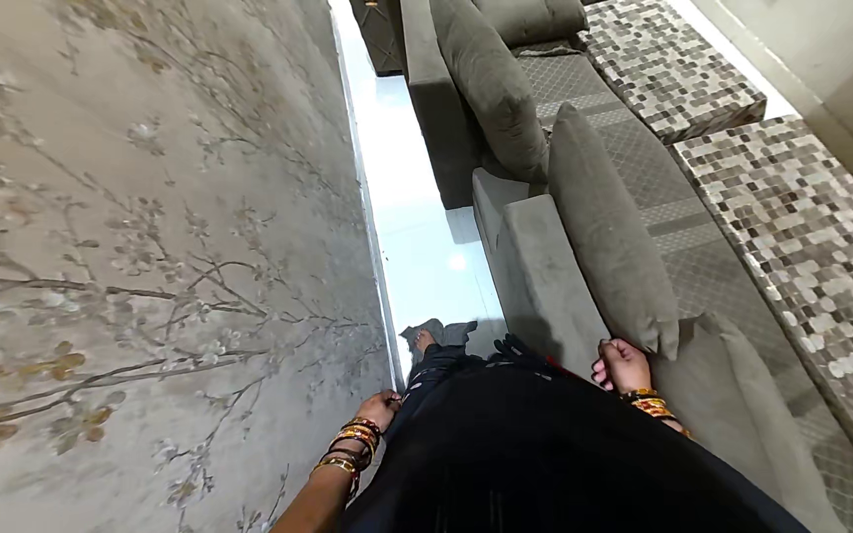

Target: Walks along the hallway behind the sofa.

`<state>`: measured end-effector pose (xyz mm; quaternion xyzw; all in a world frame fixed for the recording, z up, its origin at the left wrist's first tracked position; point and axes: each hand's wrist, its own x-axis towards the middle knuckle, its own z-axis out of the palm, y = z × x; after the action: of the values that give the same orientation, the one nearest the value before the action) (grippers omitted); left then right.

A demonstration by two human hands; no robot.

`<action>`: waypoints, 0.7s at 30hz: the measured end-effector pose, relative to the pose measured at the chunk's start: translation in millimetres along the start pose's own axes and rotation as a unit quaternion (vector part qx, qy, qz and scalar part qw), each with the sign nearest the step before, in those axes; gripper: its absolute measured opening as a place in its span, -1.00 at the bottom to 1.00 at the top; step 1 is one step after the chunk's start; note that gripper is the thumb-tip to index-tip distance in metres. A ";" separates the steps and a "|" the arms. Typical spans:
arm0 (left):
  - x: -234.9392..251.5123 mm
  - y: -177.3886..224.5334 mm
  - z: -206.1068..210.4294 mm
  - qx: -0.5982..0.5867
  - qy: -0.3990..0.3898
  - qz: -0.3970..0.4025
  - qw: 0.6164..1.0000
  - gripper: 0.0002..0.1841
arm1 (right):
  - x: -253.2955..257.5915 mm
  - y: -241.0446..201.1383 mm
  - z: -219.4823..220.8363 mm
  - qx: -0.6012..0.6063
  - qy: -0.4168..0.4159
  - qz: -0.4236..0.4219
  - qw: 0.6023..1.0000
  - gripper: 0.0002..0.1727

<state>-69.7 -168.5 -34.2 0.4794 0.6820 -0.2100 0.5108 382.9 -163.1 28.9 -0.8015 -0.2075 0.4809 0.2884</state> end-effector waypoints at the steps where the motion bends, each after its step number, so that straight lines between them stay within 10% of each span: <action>1: 2.3 4.6 -0.9 0.012 -0.008 0.004 1.000 -0.59 | 0.4 -0.1 -0.4 -0.005 0.000 0.002 1.000 -0.68; 21: 27.8 59.8 -24.3 0.121 -0.059 0.062 0.989 -0.56 | 4.8 2.8 3.3 -0.028 -0.002 -0.003 1.000 -0.71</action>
<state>-30.4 -110.5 -37.6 0.5657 0.5893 -0.2867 0.5005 382.3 -161.4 22.8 -0.8075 -0.2239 0.4758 0.2671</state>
